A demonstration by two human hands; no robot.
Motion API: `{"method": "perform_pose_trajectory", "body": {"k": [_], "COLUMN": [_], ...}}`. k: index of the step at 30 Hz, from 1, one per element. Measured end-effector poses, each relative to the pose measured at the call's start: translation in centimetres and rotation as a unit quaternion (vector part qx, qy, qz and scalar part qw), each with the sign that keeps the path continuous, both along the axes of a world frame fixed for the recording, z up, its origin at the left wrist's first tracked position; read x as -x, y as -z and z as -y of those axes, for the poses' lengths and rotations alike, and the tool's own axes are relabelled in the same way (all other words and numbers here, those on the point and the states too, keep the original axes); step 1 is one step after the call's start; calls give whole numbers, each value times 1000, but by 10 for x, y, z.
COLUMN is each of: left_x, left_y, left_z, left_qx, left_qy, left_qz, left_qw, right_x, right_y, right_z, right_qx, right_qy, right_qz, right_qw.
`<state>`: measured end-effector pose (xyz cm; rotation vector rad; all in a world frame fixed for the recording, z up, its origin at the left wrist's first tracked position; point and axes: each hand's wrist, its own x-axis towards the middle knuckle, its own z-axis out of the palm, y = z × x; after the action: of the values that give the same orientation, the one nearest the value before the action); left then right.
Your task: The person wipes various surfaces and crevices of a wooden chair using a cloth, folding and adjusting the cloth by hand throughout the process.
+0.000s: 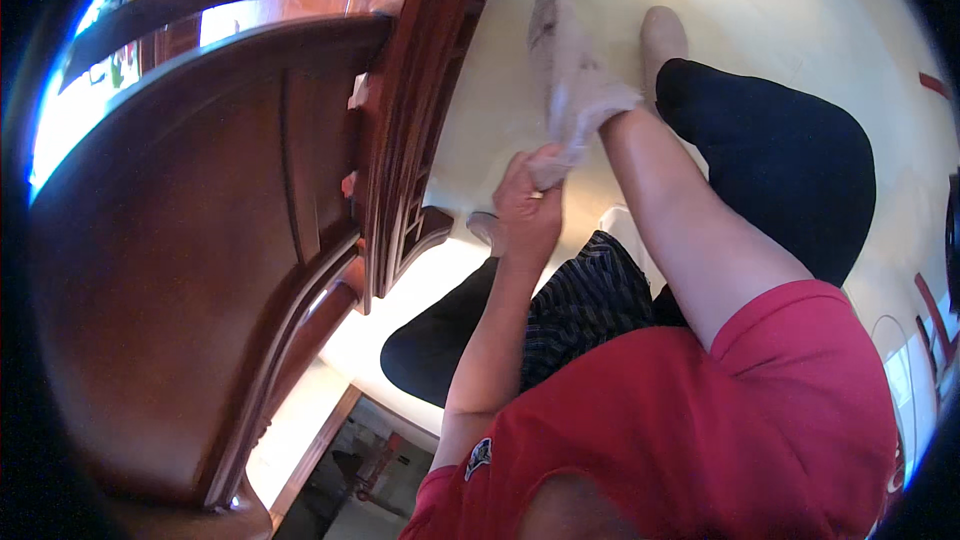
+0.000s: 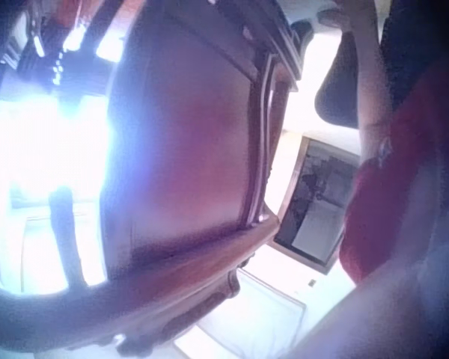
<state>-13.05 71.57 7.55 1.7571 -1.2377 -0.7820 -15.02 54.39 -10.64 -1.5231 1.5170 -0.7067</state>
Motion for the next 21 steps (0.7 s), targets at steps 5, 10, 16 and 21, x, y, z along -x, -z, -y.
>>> {"method": "perform_pose_trajectory", "body": {"k": [5, 10, 16, 21], "left_x": [0, 22, -1, -27], "left_y": [-20, 0, 1, 7], "left_z": [-7, 15, 19, 4], "left_qx": [-57, -17, -51, -62], "left_qy": [22, 30, -23, -47], "left_qz": [64, -6, 21, 79], "left_qw": [996, 999, 998, 994], "right_x": [56, 0, -38, -50], "right_y": [-77, -42, -51, -84], "right_z": [-105, 74, 127, 67], "right_qx": [50, 107, 151, 180], "right_qy": [-137, -186, -298, -406], "right_qz": [2, -94, -114, -102], "right_qw": [989, 972, 936, 890]}}
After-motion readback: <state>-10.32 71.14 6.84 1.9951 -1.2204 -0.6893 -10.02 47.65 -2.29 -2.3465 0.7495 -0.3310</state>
